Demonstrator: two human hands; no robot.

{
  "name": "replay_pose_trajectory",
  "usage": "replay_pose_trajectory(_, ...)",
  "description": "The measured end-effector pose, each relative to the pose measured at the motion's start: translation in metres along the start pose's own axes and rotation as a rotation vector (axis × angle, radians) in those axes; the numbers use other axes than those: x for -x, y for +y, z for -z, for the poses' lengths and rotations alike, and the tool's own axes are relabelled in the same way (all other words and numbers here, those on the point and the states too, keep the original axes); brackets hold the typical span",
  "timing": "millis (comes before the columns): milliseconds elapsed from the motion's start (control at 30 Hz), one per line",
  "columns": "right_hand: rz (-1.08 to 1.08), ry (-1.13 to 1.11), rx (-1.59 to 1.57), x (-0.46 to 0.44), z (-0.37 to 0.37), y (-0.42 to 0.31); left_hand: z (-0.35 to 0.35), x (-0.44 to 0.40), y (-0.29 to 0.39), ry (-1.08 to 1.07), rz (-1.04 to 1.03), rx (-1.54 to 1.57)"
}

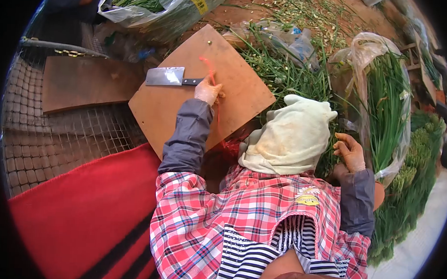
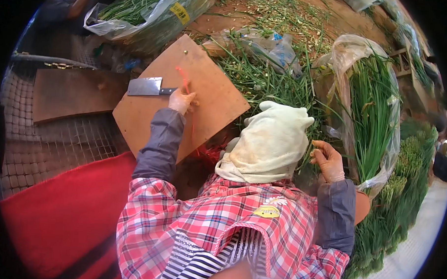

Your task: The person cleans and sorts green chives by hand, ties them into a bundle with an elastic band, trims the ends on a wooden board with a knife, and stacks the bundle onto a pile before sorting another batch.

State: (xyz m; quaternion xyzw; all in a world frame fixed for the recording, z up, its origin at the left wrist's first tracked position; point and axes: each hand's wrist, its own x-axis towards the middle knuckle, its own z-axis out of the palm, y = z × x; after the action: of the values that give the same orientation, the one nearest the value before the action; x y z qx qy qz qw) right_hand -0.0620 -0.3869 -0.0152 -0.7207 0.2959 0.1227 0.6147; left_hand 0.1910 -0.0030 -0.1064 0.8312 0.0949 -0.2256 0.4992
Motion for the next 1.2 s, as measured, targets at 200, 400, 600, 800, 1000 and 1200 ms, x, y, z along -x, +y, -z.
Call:
replay_pose_trajectory(200,0.060,0.193,-0.004,0.040,0.036,0.008,0.017,-0.041,-0.095,-0.020,-0.319,-0.223)
replay_pose_trajectory(400,-0.032,1.137,-0.148,0.098,0.171,0.061,0.048,0.005,-0.071,-0.008,-0.155,-0.233)
replay_pose_trajectory(600,-0.134,1.039,-0.214,0.082,0.195,0.119,0.041,0.037,-0.023,0.116,-0.218,-0.317)
replay_pose_trajectory(800,-0.018,0.475,0.120,0.035,0.193,0.097,-0.001,0.056,0.054,-0.077,-0.473,-0.140)
replay_pose_trajectory(1000,-0.470,0.432,1.235,0.072,0.305,0.219,-0.152,0.113,0.178,-0.471,-0.911,-0.244)
replay_pose_trajectory(1200,-0.502,0.819,-0.251,0.105,0.314,0.173,-0.301,0.176,0.234,-0.976,-1.154,-0.546)
